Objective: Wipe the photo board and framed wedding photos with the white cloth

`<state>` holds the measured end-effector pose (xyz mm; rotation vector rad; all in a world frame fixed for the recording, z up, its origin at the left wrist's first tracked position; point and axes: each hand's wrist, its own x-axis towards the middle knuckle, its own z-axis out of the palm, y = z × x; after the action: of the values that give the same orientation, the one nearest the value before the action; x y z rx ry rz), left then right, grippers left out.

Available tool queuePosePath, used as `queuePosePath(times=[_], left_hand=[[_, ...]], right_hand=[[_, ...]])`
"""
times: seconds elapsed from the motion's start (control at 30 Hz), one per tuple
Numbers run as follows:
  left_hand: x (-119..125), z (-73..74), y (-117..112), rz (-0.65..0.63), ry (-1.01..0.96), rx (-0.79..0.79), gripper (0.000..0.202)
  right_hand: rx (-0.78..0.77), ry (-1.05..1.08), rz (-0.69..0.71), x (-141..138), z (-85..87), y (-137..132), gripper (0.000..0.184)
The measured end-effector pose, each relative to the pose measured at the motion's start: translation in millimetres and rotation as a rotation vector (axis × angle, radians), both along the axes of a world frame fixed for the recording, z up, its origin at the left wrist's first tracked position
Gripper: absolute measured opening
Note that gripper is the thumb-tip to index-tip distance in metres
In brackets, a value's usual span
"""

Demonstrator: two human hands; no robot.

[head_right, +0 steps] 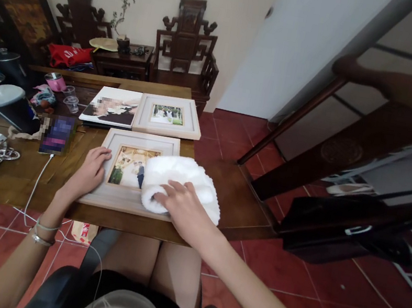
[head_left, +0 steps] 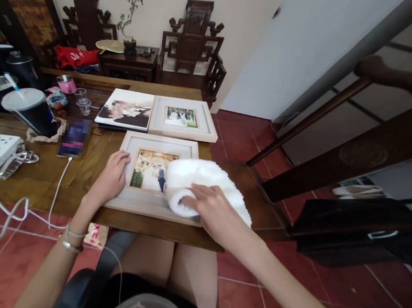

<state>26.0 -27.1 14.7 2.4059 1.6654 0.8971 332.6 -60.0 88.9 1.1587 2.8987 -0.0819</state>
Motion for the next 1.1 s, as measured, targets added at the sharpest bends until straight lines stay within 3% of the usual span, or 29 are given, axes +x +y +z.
queuePosePath(times=[0.2, 0.37, 0.5, 0.63, 0.8, 0.97, 1.1], left_hand=[[-1, 4.8, 10, -0.093, -0.009, -0.084, 0.050], [-1, -0.8, 10, -0.048, -0.042, -0.121, 0.046], [-1, -2.5, 10, -0.027, -0.034, -0.133, 0.046], [-1, -1.7, 11, -0.029, -0.024, -0.115, 0.046], [-2, -2.8, 13, -0.045, -0.076, -0.089, 0.044], [-3, -4.1, 14, -0.042, -0.107, -0.113, 0.045], [-4, -3.3, 13, -0.054, -0.099, -0.123, 0.045]], right_hand=[[0.005, 0.021, -0.030, 2, 4.7, -1, 0.054], [0.237, 0.021, -0.149, -12, -0.6, 40, 0.046], [0.234, -0.031, -0.100, -16, -13.9, 62, 0.035], [0.159, 0.024, 0.036, -3, -19.4, 30, 0.040], [0.111, 0.090, 0.063, 0, 3.4, -27, 0.036], [0.124, 0.094, 0.117, -50, 25.7, -29, 0.023], [0.050, 0.019, 0.133, -100, 6.1, -21, 0.023]])
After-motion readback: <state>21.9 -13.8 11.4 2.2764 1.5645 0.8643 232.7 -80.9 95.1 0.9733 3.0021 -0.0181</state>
